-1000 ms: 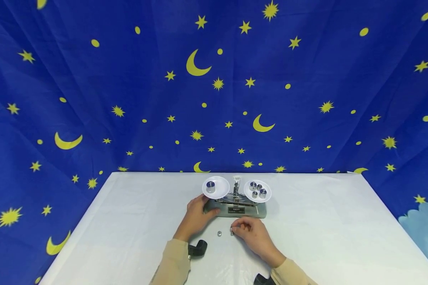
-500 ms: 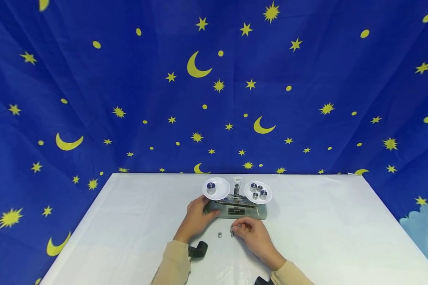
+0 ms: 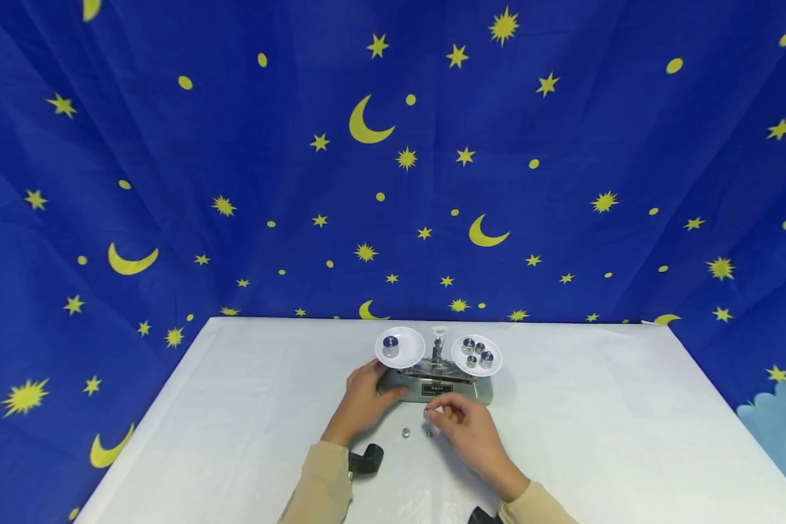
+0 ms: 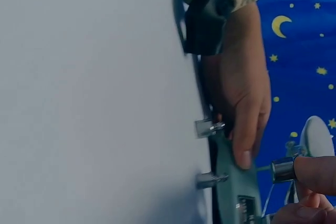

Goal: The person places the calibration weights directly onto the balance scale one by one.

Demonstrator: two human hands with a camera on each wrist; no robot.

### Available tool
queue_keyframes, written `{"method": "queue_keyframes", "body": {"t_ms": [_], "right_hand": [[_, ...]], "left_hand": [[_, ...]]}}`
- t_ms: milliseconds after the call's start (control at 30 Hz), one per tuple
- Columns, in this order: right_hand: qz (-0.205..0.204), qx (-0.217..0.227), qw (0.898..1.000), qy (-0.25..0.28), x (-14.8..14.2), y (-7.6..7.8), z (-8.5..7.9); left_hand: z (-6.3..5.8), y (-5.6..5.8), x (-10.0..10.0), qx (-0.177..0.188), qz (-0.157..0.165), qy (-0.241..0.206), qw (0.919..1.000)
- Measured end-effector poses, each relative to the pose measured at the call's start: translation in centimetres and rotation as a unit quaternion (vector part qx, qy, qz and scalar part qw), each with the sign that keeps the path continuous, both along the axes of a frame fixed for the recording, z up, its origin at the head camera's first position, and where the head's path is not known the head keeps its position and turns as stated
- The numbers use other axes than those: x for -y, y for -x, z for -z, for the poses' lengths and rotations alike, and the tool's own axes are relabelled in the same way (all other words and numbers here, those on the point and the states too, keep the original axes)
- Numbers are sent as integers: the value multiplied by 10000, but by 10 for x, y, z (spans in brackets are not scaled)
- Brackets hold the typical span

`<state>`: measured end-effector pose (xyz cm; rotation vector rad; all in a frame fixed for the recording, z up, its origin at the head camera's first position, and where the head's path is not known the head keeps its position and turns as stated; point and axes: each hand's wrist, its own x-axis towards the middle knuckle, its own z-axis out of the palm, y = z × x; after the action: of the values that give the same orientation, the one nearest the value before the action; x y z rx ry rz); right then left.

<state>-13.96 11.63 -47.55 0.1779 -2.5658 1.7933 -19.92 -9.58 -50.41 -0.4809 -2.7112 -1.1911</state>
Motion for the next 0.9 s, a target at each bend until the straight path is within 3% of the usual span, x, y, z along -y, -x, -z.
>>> {"method": "queue_keyframes", "body": {"t_ms": [400, 900], "right_hand": [[-138, -246, 9989, 371, 7, 0, -23], [39, -498, 9972, 554, 12, 9, -38]], "left_hand": [[-1, -1, -1, -54, 28, -17, 10000], [1, 1, 0, 5, -4, 49, 10000]]}}
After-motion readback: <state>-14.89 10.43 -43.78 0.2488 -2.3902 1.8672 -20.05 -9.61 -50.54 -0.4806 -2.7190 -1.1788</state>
